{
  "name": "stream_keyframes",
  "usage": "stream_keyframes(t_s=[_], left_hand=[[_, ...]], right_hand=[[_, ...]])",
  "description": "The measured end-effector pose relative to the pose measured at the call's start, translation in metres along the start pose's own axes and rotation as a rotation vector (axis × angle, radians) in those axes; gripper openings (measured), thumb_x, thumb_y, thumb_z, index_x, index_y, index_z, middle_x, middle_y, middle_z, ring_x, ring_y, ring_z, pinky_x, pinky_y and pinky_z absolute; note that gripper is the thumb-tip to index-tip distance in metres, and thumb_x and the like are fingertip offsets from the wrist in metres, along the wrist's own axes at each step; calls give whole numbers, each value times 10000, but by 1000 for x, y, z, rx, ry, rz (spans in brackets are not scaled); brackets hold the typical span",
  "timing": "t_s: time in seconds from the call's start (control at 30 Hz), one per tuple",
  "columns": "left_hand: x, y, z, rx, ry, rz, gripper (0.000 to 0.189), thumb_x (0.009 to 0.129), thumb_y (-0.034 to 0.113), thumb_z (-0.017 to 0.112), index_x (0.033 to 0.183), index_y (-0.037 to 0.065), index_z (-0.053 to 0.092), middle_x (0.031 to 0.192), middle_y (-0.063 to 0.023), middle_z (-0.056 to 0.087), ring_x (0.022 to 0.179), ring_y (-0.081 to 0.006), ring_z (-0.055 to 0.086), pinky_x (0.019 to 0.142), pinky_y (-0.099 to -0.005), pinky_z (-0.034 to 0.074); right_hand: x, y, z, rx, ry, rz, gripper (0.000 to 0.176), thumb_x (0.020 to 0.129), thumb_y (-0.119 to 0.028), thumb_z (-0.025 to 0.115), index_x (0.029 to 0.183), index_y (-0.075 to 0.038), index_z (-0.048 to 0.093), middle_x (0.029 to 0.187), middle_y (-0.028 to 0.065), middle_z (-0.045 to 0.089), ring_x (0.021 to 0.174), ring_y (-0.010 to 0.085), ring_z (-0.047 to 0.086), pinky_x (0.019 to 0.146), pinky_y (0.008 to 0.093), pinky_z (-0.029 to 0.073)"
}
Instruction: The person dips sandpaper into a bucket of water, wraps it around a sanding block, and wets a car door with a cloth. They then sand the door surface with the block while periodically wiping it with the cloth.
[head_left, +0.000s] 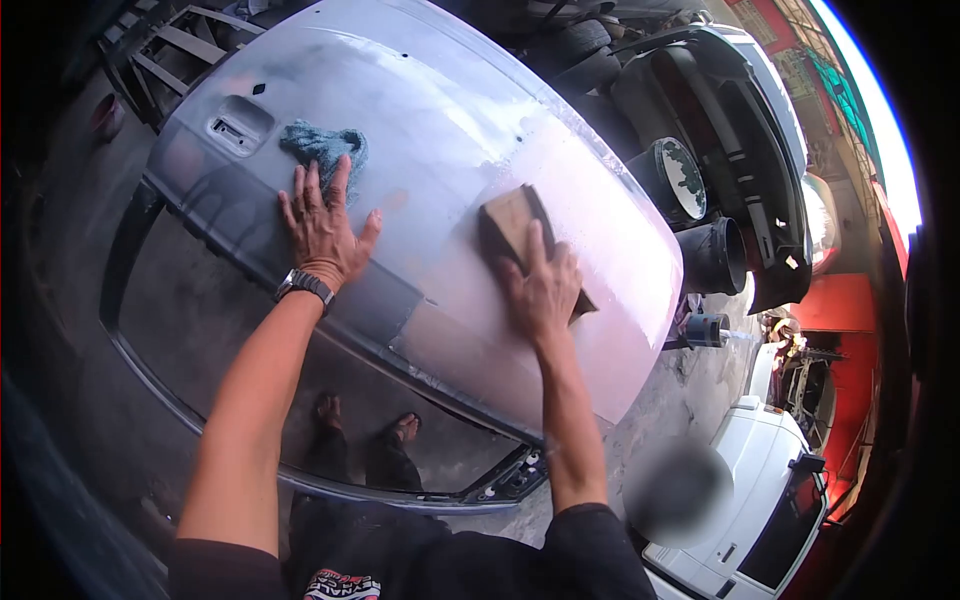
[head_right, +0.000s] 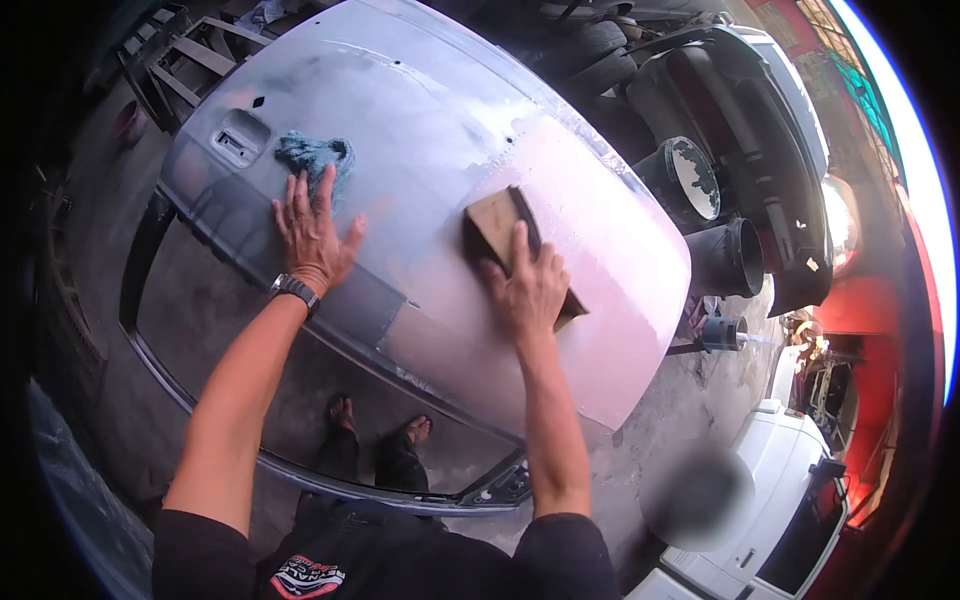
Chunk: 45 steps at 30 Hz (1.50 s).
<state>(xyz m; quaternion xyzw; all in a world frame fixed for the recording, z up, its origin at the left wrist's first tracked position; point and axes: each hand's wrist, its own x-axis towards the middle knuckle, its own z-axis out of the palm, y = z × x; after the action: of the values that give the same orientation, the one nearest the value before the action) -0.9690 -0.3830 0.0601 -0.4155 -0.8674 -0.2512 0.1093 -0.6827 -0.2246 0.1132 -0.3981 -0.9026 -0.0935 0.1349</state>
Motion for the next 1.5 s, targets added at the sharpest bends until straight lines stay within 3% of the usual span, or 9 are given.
stream_keyframes(t_s=[0.13, 0.43, 0.63, 0.8, 0.93, 1.07, 1.2, 1.4, 1.5], left_hand=[[0, -2, -3, -9, -8, 8, 912, 966, 543, 620, 1721, 269, 190, 1680, -267, 305, 1598, -463, 230, 1283, -675, 109], [1, -1, -5, -41, -5, -3, 908, 960, 558, 618, 1716, 251, 220, 1666, -274, 321, 1589, -474, 233, 1278, -685, 91], [1, 0, -9, -65, -27, -28, 909, 960, 544, 625, 1716, 247, 217, 1677, -279, 304, 1599, -472, 204, 1279, -688, 76], [-1, -2, -5, -99, -25, -24, 921, 956, 538, 626, 1720, 245, 204, 1675, -291, 300, 1596, -479, 199, 1277, -690, 71], [-1, -2, -5, -132, -27, -42, 940, 955, 560, 610, 1728, 255, 171, 1686, -300, 265, 1599, -488, 182, 1277, -691, 74], [-1, -1, -4, -110, -89, -72, 955, 960, 581, 595, 1735, 265, 135, 1706, -286, 228, 1614, -475, 145, 1289, -679, 52], [-2, 0, -4, -112, -83, -89, 965, 963, 578, 604, 1736, 260, 122, 1720, -276, 201, 1622, -460, 126, 1297, -657, 45], [1, 1, -9, -131, -117, -101, 954, 969, 587, 595, 1735, 256, 131, 1730, -272, 193, 1629, -457, 106, 1298, -656, 37], [-1, 2, -12, -130, -153, -108, 948, 971, 588, 592, 1733, 253, 139, 1730, -271, 192, 1631, -456, 98, 1299, -656, 31]], right_hand=[[-72, -40, -16, -38, -27, -71, 976, 744, -504, 891, 1583, -171, 518, 1154, 158, 579, 1017, 330, 590, 836, 459, 443], [193, 80, 68, -75, -192, 226, 768, 1010, -708, 532, 1567, -179, 528, 1334, 248, 606, 1259, 450, 618, 1011, 572, 490], [37, -8, 13, 8, -8, -18, 787, 929, -546, 732, 1565, -129, 531, 1172, 220, 592, 1011, 402, 614, 870, 519, 487], [-55, -43, -20, 2, -90, -140, 1039, 709, -414, 931, 1611, -165, 481, 1206, 203, 589, 1086, 396, 611, 890, 506, 488], [79, 7, 0, 45, -156, -31, 689, 996, -384, 702, 1588, -102, 491, 1215, 261, 594, 1040, 461, 614, 889, 554, 493], [199, 92, 91, -77, -70, 93, 652, 1063, -562, 541, 1571, -154, 534, 1234, 298, 603, 1099, 506, 644, 945, 600, 513], [155, 61, 61, -53, -160, 82, 668, 1070, -572, 525, 1582, -143, 523, 1299, 321, 594, 1120, 521, 631, 943, 603, 510], [-85, -13, -8, -43, -70, -112, 802, 951, -440, 720, 1646, -147, 447, 1304, 295, 575, 1135, 490, 588, 941, 578, 468], [-70, 11, -7, -50, -80, -196, 833, 925, -437, 732, 1654, -161, 440, 1337, 288, 569, 1141, 491, 586, 948, 577, 472]])
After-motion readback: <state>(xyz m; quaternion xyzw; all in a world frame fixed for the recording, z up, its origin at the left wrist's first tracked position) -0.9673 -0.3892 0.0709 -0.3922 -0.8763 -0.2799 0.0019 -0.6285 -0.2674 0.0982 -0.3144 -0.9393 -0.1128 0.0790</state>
